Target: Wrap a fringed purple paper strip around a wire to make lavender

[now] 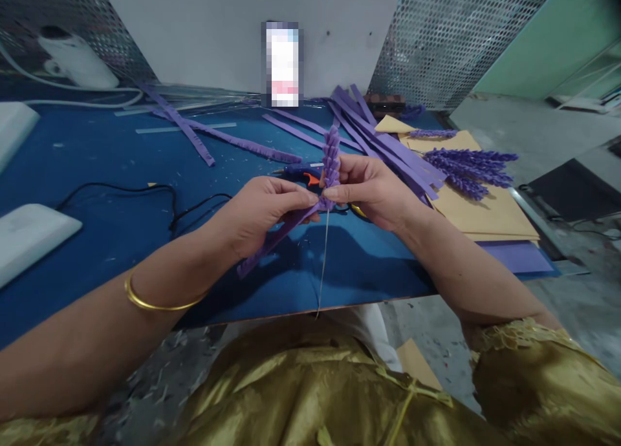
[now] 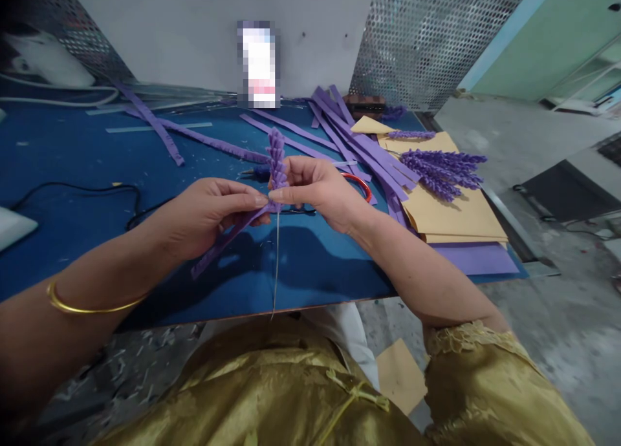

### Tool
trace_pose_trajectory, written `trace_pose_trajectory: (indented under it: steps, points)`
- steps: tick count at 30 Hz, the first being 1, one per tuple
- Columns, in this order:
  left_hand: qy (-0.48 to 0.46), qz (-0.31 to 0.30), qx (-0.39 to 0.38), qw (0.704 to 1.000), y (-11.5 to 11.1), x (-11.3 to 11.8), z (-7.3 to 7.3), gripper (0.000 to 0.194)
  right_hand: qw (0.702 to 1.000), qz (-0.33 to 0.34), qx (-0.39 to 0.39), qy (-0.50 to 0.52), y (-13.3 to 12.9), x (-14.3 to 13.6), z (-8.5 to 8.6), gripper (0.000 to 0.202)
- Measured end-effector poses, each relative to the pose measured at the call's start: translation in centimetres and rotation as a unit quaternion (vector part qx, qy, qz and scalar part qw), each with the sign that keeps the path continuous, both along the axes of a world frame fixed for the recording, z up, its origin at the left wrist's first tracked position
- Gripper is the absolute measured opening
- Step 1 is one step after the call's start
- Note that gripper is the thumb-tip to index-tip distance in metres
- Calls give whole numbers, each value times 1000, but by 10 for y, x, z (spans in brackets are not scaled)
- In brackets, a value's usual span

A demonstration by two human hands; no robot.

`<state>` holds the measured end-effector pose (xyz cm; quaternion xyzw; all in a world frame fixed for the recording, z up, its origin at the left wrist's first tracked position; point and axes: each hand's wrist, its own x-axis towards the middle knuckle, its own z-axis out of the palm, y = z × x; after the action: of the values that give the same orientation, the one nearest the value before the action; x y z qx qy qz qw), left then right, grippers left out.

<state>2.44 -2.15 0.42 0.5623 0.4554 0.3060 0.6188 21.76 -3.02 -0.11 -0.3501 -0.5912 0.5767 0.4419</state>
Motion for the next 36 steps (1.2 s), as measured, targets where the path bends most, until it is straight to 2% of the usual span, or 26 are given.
trace_pose_trajectory:
  steps: [10, 17, 24, 28, 30, 33, 36]
  points:
    - [1, 41, 28, 999, -9, 3, 1, 15, 997, -80, 19, -4, -7, -12, -2, 37]
    - [34, 48, 80, 995, -11, 6, 4, 13, 992, -120, 24, 16, -7, -20, -13, 39]
    - [-41, 50, 24, 998, -6, 5, -1, 14, 991, -128, 28, 35, -7, -21, -12, 37]
    - [-73, 72, 27, 994, 0, 2, -1, 16, 989, -148, 22, 18, -8, -20, -7, 35]
    - [-90, 95, 38, 991, 3, 1, -1, 17, 991, -134, -2, -12, -10, -20, -6, 33]
    - [-125, 132, 40, 983, 5, 1, 0, 17, 996, -70, -28, -52, -14, -21, -6, 31]
    - [-161, 124, 21, 979, 5, 2, -1, 17, 998, -49, -12, -49, -16, -22, -9, 23]
